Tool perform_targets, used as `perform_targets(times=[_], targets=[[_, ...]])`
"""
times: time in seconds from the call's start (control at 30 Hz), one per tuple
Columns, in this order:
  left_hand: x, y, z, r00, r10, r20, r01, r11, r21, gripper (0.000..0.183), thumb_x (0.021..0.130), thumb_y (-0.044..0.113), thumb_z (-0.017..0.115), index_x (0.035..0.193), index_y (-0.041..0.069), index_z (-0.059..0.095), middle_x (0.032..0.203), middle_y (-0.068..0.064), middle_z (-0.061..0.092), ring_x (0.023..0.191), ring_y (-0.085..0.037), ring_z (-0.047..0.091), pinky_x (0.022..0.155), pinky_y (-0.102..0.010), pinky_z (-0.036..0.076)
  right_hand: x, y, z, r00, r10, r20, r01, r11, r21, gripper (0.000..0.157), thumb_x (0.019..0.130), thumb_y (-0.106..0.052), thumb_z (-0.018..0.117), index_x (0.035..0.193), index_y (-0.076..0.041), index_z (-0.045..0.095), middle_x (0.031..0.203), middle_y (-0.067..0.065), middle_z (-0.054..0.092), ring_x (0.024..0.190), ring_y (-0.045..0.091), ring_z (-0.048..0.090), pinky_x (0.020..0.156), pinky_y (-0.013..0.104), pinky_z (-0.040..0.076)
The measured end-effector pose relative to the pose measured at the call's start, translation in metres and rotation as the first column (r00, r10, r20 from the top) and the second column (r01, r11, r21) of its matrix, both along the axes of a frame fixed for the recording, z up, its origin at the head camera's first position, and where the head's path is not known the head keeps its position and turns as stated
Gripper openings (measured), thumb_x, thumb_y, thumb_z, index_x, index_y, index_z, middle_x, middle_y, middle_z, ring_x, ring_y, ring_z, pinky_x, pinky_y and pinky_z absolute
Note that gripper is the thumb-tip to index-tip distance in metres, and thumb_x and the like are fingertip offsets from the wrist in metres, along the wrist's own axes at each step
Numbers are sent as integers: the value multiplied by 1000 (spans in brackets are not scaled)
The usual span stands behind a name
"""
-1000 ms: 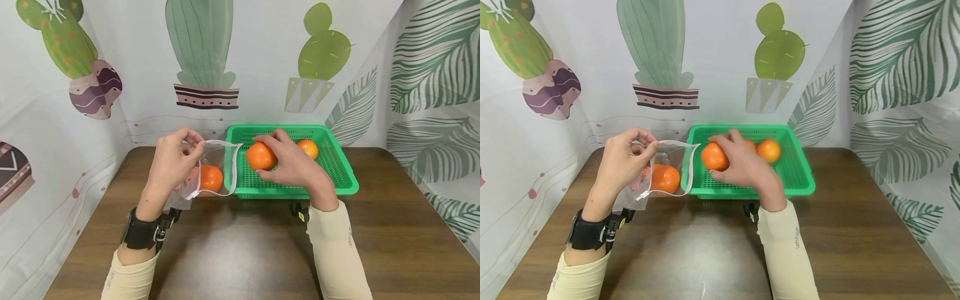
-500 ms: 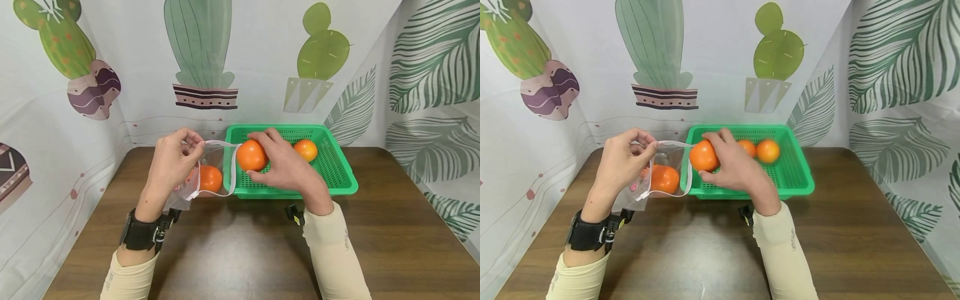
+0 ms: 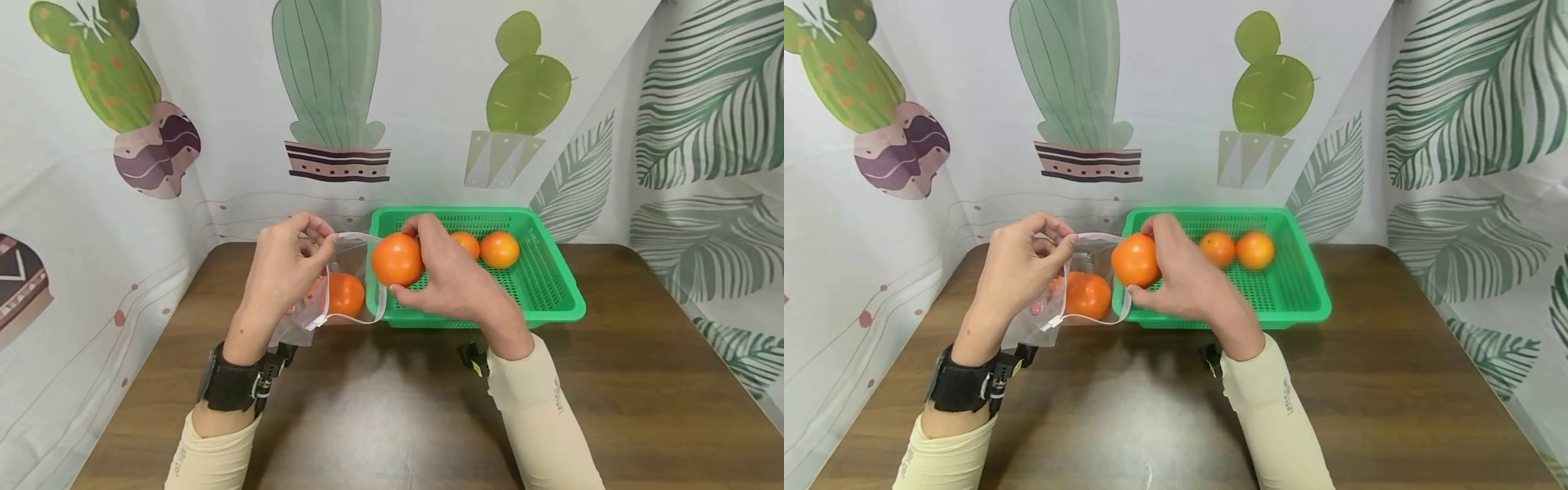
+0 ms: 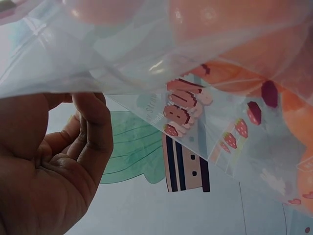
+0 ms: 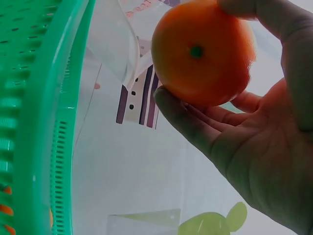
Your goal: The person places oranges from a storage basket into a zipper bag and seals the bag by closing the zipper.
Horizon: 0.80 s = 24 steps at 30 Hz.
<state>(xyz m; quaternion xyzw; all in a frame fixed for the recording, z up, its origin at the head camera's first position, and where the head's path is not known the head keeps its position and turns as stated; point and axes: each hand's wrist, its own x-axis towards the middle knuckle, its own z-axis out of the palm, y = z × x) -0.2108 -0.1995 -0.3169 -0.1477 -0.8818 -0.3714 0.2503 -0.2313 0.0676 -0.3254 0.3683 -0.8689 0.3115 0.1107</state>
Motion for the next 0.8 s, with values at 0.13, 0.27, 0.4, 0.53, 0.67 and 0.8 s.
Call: perform_targets(times=[0.13, 0.27, 0.4, 0.53, 0.67, 0.8], targets=[[0, 0, -1, 1000, 4, -4, -4, 1000, -4, 5, 98, 11, 72, 99, 6, 71, 83, -4, 70, 55, -12, 63, 45, -23, 43, 1, -4, -2, 999, 22, -27, -22, 1000, -8, 71, 80, -24, 84, 134, -4, 41, 123, 9, 54, 103, 20, 58, 89, 35, 56], [-1, 0, -1, 1000, 7, -7, -7, 1000, -7, 5, 98, 11, 72, 99, 6, 71, 83, -4, 70, 55, -12, 63, 46, -23, 44, 2, -10, -4, 997, 50, -57, -51, 999, -20, 71, 79, -23, 85, 133, -5, 43, 126, 8, 52, 106, 19, 58, 89, 34, 57], [-1, 0, -2, 1000, 3, -13, -3, 1000, -4, 5, 98, 11, 73, 99, 6, 71, 83, -3, 71, 55, -12, 63, 46, -22, 44, 3, -16, -5, 994, 70, -80, -72, 997, -24, 68, 79, -22, 85, 132, -5, 45, 128, 8, 50, 108, 19, 57, 91, 33, 57], [-1, 0, -2, 1000, -6, -16, 6, 1000, 2, 5, 98, 11, 72, 98, 6, 71, 82, -3, 70, 54, -11, 63, 45, -22, 42, 4, -20, -6, 993, 75, -93, -77, 997, -14, 66, 80, -22, 83, 134, -8, 48, 129, 8, 50, 109, 19, 56, 92, 33, 57], [0, 0, -2, 1000, -10, -21, 10, 1000, 4, 4, 98, 11, 73, 98, 7, 71, 81, -2, 71, 54, -10, 63, 45, -22, 41, 5, -24, -7, 991, 73, -110, -73, 997, -2, 65, 80, -22, 82, 133, -10, 49, 127, 7, 51, 107, 17, 57, 92, 32, 57], [-1, 1, -2, 999, -14, -32, 13, 1000, -3, 6, 99, 12, 73, 98, 7, 71, 81, -2, 71, 55, -9, 64, 46, -22, 41, 6, -27, -7, 988, 71, -134, -74, 997, -12, 64, 78, -21, 82, 133, -10, 51, 126, 7, 52, 106, 17, 57, 92, 33, 56]])
